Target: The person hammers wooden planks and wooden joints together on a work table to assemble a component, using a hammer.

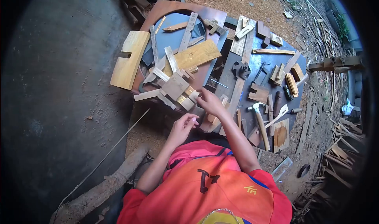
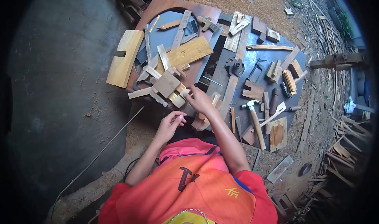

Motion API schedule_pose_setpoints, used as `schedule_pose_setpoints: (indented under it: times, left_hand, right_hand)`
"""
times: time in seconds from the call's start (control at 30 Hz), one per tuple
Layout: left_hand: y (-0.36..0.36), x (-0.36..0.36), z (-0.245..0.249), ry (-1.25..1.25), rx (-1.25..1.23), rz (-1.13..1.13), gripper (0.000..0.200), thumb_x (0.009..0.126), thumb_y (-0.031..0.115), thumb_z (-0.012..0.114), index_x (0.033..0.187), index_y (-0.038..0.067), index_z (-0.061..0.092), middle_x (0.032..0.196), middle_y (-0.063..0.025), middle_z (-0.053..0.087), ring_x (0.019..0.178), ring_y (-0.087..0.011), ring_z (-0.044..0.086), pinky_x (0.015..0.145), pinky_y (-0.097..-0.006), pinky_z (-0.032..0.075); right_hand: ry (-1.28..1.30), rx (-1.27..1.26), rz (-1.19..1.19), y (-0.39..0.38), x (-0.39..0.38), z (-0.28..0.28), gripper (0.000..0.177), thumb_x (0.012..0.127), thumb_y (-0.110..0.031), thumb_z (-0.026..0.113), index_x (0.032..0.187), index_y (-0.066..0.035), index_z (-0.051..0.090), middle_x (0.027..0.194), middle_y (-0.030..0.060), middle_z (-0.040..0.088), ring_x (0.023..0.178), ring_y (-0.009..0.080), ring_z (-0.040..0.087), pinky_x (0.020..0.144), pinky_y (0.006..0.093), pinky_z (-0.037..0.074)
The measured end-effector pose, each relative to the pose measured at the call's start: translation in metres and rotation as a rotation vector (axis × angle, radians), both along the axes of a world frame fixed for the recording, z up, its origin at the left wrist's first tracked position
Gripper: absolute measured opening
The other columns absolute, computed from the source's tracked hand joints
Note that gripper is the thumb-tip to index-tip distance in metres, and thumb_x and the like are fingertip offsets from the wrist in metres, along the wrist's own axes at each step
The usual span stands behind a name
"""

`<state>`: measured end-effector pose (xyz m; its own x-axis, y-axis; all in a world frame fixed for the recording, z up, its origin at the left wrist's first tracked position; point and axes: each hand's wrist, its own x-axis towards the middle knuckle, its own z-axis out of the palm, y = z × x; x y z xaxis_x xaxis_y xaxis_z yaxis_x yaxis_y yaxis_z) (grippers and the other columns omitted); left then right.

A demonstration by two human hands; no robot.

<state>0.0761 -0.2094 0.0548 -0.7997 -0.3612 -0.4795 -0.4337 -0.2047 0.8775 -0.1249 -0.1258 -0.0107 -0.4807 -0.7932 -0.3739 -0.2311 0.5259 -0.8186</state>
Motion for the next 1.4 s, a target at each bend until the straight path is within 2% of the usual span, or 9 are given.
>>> schedule_pose_setpoints:
  times: [0.13, 0.37, 0.47, 0.5, 0.6, 0.83, 1.1, 1.23, 1.4]
  left_hand:
    - [-0.024, 0.026, -0.030, -0.015, -0.030, 0.045, 0.023, 0.107, 0.016, 0.058, 0.123, 0.001, 0.067, 0.100, -0.0103, 0.075, 0.091, -0.0154, 0.073, 0.081, -0.0295, 0.058]
    - [-0.076, 0.053, -0.088, -0.112, 0.054, 0.356, 0.034, 0.108, 0.028, 0.060, 0.134, 0.006, 0.059, 0.116, -0.0084, 0.070, 0.097, -0.0126, 0.066, 0.087, -0.0283, 0.053]
    - [-0.094, 0.057, -0.090, -0.107, 0.059, 0.378, 0.034, 0.108, 0.028, 0.059, 0.133, 0.005, 0.059, 0.117, -0.0086, 0.070, 0.098, -0.0128, 0.066, 0.087, -0.0284, 0.053]
    - [-0.099, 0.058, -0.090, -0.109, 0.067, 0.379, 0.034, 0.108, 0.028, 0.059, 0.133, 0.005, 0.059, 0.117, -0.0088, 0.070, 0.098, -0.0130, 0.066, 0.087, -0.0285, 0.053]
    - [-0.111, 0.060, -0.090, -0.118, 0.075, 0.389, 0.034, 0.108, 0.028, 0.059, 0.133, 0.005, 0.059, 0.117, -0.0092, 0.070, 0.098, -0.0135, 0.067, 0.087, -0.0289, 0.053]
    - [-0.138, 0.065, -0.093, -0.061, 0.034, 0.451, 0.032, 0.109, 0.026, 0.058, 0.132, 0.005, 0.060, 0.116, -0.0089, 0.070, 0.096, -0.0130, 0.067, 0.086, -0.0288, 0.053]
    - [-0.169, 0.079, -0.099, 0.032, 0.007, 0.723, 0.027, 0.110, 0.022, 0.056, 0.129, 0.004, 0.060, 0.111, -0.0075, 0.068, 0.093, -0.0118, 0.065, 0.085, -0.0276, 0.053]
    - [-0.181, 0.085, -0.094, 0.039, 0.005, 0.889, 0.026, 0.111, 0.022, 0.054, 0.130, 0.005, 0.060, 0.111, -0.0068, 0.065, 0.093, -0.0122, 0.064, 0.086, -0.0289, 0.053]
    - [-0.199, 0.095, -0.097, 0.002, 0.052, 1.019, 0.029, 0.109, 0.024, 0.058, 0.132, 0.006, 0.060, 0.116, -0.0071, 0.064, 0.098, -0.0125, 0.063, 0.089, -0.0293, 0.052]
  right_hand:
    - [0.519, 0.004, -0.011, -0.047, 0.021, -0.039, 0.064, 0.092, -0.032, 0.070, 0.145, -0.003, 0.049, 0.120, 0.0248, 0.063, 0.113, 0.0435, 0.062, 0.096, 0.0526, 0.048]
    - [0.582, 0.222, 0.000, -0.099, 0.038, -0.018, 0.101, 0.076, -0.044, 0.084, 0.156, -0.006, 0.037, 0.131, 0.0240, 0.052, 0.122, 0.0419, 0.054, 0.103, 0.0528, 0.043]
    - [0.686, 0.327, 0.055, -0.106, 0.069, -0.037, 0.124, 0.069, -0.053, 0.088, 0.164, -0.008, 0.023, 0.137, 0.0267, 0.049, 0.126, 0.0449, 0.053, 0.104, 0.0566, 0.043]
    - [0.531, 0.457, 0.109, -0.118, 0.073, -0.013, 0.125, 0.069, -0.046, 0.090, 0.164, -0.005, 0.021, 0.147, 0.0281, 0.041, 0.132, 0.0434, 0.047, 0.111, 0.0515, 0.039]
    - [0.636, 0.368, -0.017, -0.126, 0.087, -0.037, 0.124, 0.067, -0.042, 0.092, 0.163, -0.004, 0.023, 0.147, 0.0297, 0.042, 0.131, 0.0429, 0.048, 0.112, 0.0504, 0.039]
    - [0.518, 0.237, -0.075, -0.125, 0.073, -0.027, 0.126, 0.058, -0.033, 0.094, 0.161, -0.004, 0.027, 0.132, 0.0253, 0.054, 0.119, 0.0426, 0.060, 0.101, 0.0506, 0.049]
    - [0.504, 0.124, -0.146, -0.119, 0.062, 0.012, 0.119, 0.059, -0.037, 0.091, 0.157, -0.004, 0.032, 0.133, 0.0252, 0.057, 0.120, 0.0435, 0.061, 0.099, 0.0513, 0.051]
    - [0.542, 0.075, -0.085, -0.153, 0.060, 0.045, 0.117, 0.061, -0.040, 0.091, 0.157, -0.005, 0.033, 0.132, 0.0251, 0.057, 0.113, 0.0438, 0.064, 0.097, 0.0518, 0.053]
    - [0.513, -0.067, 0.043, -0.256, 0.058, 0.033, 0.115, 0.062, -0.041, 0.090, 0.156, -0.005, 0.033, 0.129, 0.0267, 0.058, 0.108, 0.0478, 0.065, 0.093, 0.0539, 0.054]
